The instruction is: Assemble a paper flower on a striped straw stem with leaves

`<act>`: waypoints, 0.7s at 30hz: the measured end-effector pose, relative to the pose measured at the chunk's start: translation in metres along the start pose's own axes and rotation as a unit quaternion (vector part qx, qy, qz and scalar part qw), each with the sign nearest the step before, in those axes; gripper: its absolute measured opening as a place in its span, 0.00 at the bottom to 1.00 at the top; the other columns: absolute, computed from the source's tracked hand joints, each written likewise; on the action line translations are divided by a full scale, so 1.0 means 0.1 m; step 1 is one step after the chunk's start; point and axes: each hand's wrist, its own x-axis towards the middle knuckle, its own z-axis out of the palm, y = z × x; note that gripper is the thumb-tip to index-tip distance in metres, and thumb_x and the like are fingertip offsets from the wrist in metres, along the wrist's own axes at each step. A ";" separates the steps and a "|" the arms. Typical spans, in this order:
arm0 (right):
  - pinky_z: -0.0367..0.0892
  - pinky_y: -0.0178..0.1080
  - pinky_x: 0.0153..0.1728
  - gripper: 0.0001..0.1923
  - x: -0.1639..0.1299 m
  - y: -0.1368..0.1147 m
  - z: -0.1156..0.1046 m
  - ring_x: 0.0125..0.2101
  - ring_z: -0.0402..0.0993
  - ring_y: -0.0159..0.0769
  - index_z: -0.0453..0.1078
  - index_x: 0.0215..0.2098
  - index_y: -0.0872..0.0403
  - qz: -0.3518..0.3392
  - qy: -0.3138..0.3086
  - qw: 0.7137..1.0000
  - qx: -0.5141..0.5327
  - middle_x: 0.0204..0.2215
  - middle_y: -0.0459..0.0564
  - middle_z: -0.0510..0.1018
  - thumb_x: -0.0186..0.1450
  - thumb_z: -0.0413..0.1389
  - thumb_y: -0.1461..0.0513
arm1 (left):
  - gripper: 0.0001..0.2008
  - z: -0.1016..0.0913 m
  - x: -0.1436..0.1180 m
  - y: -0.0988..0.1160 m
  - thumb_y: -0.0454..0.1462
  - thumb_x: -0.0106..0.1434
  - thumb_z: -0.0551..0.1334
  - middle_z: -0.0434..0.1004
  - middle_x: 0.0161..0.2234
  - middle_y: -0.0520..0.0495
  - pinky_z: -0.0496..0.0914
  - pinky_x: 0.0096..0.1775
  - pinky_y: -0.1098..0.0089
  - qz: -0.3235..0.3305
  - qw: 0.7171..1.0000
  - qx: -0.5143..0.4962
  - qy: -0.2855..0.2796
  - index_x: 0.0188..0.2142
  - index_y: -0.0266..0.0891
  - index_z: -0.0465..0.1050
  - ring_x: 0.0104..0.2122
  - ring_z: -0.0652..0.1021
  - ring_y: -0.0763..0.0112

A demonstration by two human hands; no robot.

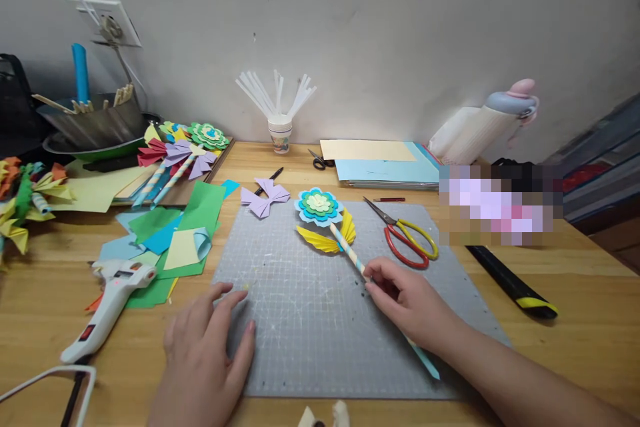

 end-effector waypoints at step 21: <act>0.62 0.36 0.28 0.25 0.01 -0.10 0.02 0.26 0.71 0.36 0.63 0.60 0.52 -0.047 0.012 0.992 -0.119 0.30 0.49 0.78 0.65 0.48 0.61 | 0.15 0.04 -0.06 -0.05 0.42 0.61 0.57 0.69 0.52 0.40 0.63 0.48 0.49 0.020 1.000 -0.004 -0.012 0.48 0.44 0.70 0.49 0.71 0.49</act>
